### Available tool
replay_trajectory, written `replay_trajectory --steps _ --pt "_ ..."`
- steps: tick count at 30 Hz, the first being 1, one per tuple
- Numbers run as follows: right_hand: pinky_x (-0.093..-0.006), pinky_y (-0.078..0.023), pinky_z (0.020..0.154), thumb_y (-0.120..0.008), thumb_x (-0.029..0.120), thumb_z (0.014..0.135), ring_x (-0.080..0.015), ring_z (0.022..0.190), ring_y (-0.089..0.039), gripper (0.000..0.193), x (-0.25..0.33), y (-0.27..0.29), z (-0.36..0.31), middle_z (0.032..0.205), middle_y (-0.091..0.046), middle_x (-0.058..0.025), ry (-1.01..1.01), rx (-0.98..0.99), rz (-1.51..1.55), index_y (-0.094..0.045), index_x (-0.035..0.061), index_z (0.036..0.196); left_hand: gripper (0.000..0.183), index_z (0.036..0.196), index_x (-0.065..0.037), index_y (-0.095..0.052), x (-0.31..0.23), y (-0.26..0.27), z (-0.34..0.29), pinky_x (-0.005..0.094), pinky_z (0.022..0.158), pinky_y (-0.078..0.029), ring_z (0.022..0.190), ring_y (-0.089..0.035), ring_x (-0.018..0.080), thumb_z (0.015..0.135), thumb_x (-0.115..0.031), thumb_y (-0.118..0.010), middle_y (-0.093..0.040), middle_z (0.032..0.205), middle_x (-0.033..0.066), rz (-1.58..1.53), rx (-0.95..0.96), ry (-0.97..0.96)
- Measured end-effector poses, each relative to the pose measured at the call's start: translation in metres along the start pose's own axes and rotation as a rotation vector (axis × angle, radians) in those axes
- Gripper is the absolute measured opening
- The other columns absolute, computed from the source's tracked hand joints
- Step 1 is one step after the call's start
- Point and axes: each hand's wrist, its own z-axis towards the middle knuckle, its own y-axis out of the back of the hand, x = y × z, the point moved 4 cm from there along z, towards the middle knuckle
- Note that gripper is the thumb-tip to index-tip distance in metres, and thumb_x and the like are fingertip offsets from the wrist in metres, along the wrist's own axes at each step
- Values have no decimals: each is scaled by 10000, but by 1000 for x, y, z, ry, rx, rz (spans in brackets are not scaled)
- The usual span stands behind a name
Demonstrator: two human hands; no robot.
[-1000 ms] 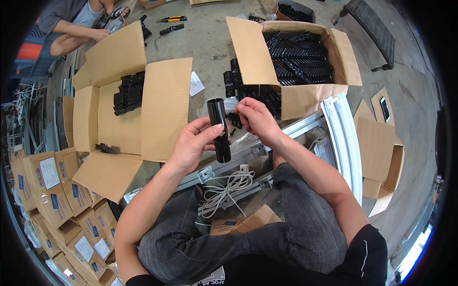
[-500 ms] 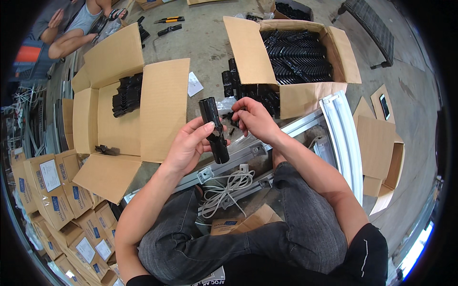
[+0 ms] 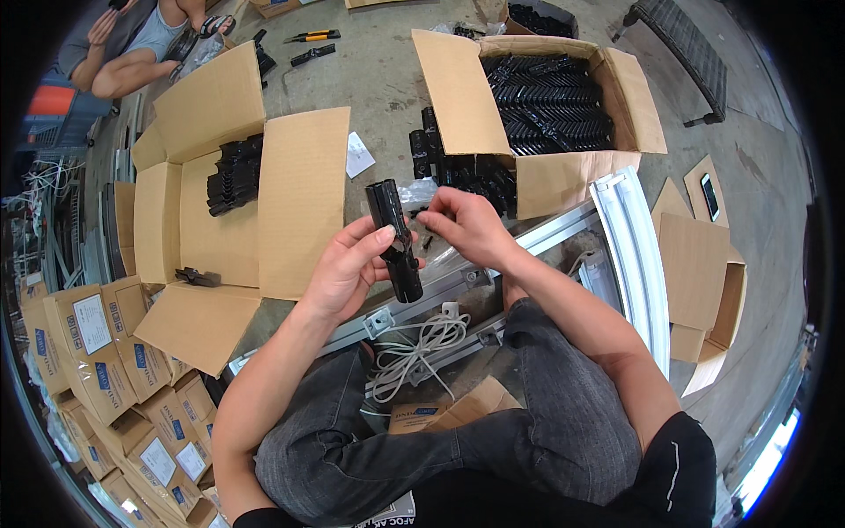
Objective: The person sits on the floor and takes small black plastic components and metal pins from cardboard boxes to assemble them by hand.
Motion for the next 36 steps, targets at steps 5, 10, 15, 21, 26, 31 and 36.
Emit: replay_trajectory --steps 5,10,15,21,26,31,36 --pt "-238 -451 634 -613 121 968 -77 690 -545 122 10 9 1 849 -658 -19 -93 107 845 -634 6 1004 349 1249 -44 -577 1 -3 0 392 844 -586 955 -709 264 973 -252 -628 -676 1106 98 17 -28 -27" --pt "-234 -479 648 -629 53 943 -83 721 -592 121 29 18 -4 886 -684 -48 -9 87 917 -633 4 1054 370 1278 -33 -555 0 -2 0 413 886 -568 966 -706 290 985 -257 -593 -672 1125 125 38 -63 -67" --pt "-224 -487 624 -677 96 933 -66 698 -591 131 36 23 -8 866 -692 -27 76 164 927 -641 11 1026 374 1255 -30 -575 -2 -7 0 394 859 -578 973 -698 253 956 -239 -655 -665 1156 90 65 -60 -96" --pt "-221 -482 620 -685 86 928 -61 703 -594 115 39 21 -10 857 -695 -27 75 86 893 -649 10 1007 365 1251 -22 -584 3 -2 0 377 843 -581 981 -695 238 940 -191 -675 -670 1163 94 83 -81 -100" --pt "-216 -481 618 -685 90 932 -62 701 -603 120 45 17 -14 848 -685 -26 88 81 903 -643 7 1008 369 1246 -20 -594 2 -6 0 349 834 -575 975 -692 209 923 -164 -697 -680 1125 78 125 -83 -112" --pt "-223 -492 621 -675 73 932 -67 709 -615 108 50 13 -19 848 -680 -26 82 43 862 -633 -3 997 376 1245 -12 -605 3 -5 -2 315 836 -559 965 -680 154 914 -156 -711 -683 1106 64 192 -126 -134" --pt "-236 -508 632 -669 51 924 -78 726 -632 102 45 14 -17 843 -669 -28 44 38 839 -616 -6 989 341 1236 -8 -605 1 -10 -1 327 854 -557 966 -683 181 923 -115 -688 -674 1113 73 336 -143 -239"
